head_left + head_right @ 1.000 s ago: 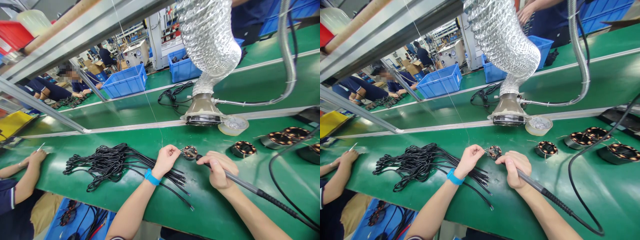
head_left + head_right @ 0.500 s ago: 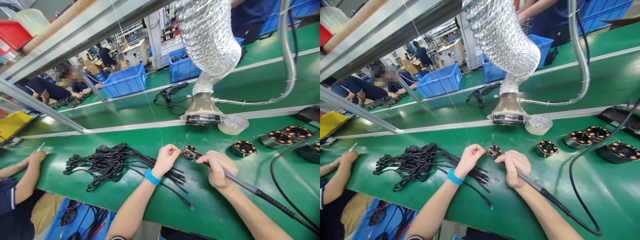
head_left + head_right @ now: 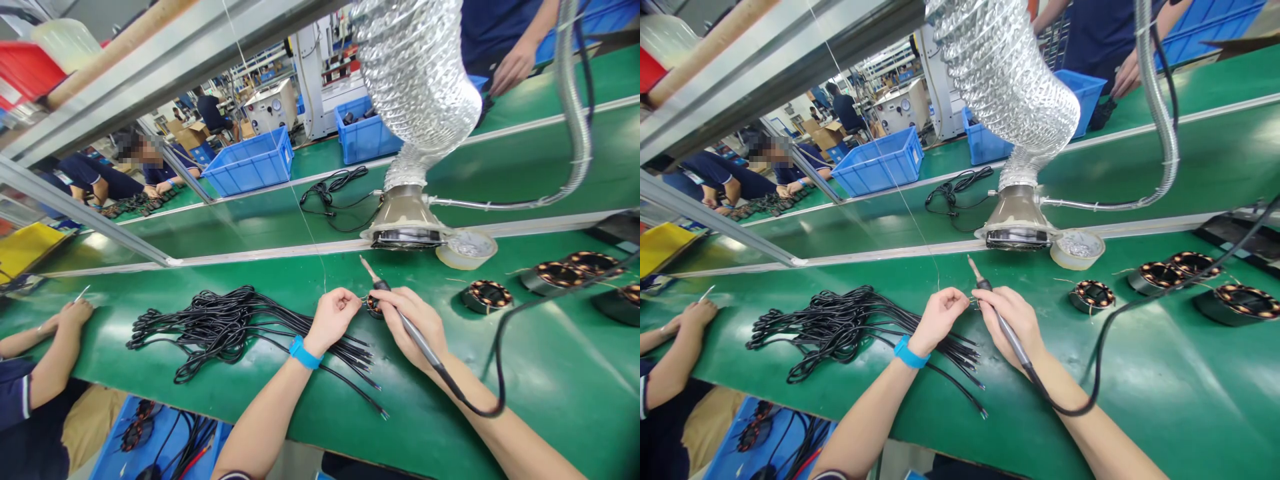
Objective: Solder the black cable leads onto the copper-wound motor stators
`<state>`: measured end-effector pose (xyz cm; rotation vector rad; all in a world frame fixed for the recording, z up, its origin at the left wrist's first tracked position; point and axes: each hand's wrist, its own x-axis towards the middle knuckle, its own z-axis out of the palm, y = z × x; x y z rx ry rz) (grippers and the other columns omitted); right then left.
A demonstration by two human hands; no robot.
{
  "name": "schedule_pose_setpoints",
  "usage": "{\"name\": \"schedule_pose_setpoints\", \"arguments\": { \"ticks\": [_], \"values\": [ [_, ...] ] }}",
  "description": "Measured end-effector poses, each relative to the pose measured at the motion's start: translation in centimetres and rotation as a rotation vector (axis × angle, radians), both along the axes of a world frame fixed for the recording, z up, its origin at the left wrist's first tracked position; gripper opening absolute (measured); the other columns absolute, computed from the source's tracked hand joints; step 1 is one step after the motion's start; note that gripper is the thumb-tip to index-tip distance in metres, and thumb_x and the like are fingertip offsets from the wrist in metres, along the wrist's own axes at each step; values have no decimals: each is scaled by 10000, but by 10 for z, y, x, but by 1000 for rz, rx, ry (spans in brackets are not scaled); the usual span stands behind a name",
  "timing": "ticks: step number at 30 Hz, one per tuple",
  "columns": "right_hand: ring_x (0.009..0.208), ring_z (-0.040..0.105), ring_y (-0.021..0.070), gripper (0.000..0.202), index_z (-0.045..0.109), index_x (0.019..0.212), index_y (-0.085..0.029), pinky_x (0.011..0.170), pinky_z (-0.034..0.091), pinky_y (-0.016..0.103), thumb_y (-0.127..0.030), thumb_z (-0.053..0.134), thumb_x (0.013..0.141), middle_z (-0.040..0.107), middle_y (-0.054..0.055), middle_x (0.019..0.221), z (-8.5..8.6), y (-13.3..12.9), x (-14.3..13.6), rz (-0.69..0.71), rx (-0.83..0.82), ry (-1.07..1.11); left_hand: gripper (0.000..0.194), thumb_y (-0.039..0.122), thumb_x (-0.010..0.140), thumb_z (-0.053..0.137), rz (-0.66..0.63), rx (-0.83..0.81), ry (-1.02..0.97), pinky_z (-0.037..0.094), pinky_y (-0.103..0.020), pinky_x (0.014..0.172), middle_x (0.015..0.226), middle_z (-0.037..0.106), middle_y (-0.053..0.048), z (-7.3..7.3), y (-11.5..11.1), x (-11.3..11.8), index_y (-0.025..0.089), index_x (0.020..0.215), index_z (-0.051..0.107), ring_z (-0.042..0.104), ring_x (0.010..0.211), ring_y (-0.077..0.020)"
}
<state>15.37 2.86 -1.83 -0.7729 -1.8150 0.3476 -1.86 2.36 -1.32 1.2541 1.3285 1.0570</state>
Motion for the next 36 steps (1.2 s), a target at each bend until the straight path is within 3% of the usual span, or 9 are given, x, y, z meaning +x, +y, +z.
{"name": "schedule_pose_setpoints", "arguments": {
  "ticks": [10, 17, 23, 28, 36],
  "values": [
    [895, 639, 129, 383, 547, 1354, -261, 814, 545, 235, -156, 475, 992, 537, 70, 1082, -29, 13, -14, 13, -27, -124, 229, 357, 874, 605, -28, 92, 85, 420, -239, 674, 746, 604, -14, 1, -2, -3, 148, 783, 630, 514, 677, -124],
    [836, 596, 108, 408, 546, 1332, -261, 798, 518, 217, -101, 460, 967, 517, 53, 1044, -20, 10, -16, 16, 49, -120, 220, 333, 918, 581, -84, 214, 212, 405, -243, 680, 802, 609, -28, 7, -3, -9, 154, 853, 690, 525, 734, -138],
    [870, 608, 130, 358, 580, 1264, -237, 789, 519, 229, -102, 513, 940, 523, 68, 1056, -11, 2, -9, 12, 3, -64, 203, 331, 875, 632, -210, 63, 166, 448, -254, 744, 861, 656, -50, 8, -1, -16, 132, 895, 665, 581, 779, -149],
    [845, 603, 119, 371, 565, 1280, -220, 777, 509, 223, -83, 512, 939, 520, 69, 1058, -17, -1, -8, 41, -18, -103, 290, 405, 854, 649, -301, -45, 55, 437, -253, 734, 877, 655, -52, 5, 2, -20, 124, 922, 647, 568, 772, -142],
    [915, 588, 150, 488, 488, 1392, -260, 796, 493, 263, -52, 406, 958, 513, 73, 1085, -31, -1, -7, 65, 27, -261, 496, 595, 761, 696, -230, -130, -48, 353, -240, 635, 678, 531, 15, 2, 4, -16, 109, 823, 624, 438, 634, -98]
  ]
}}
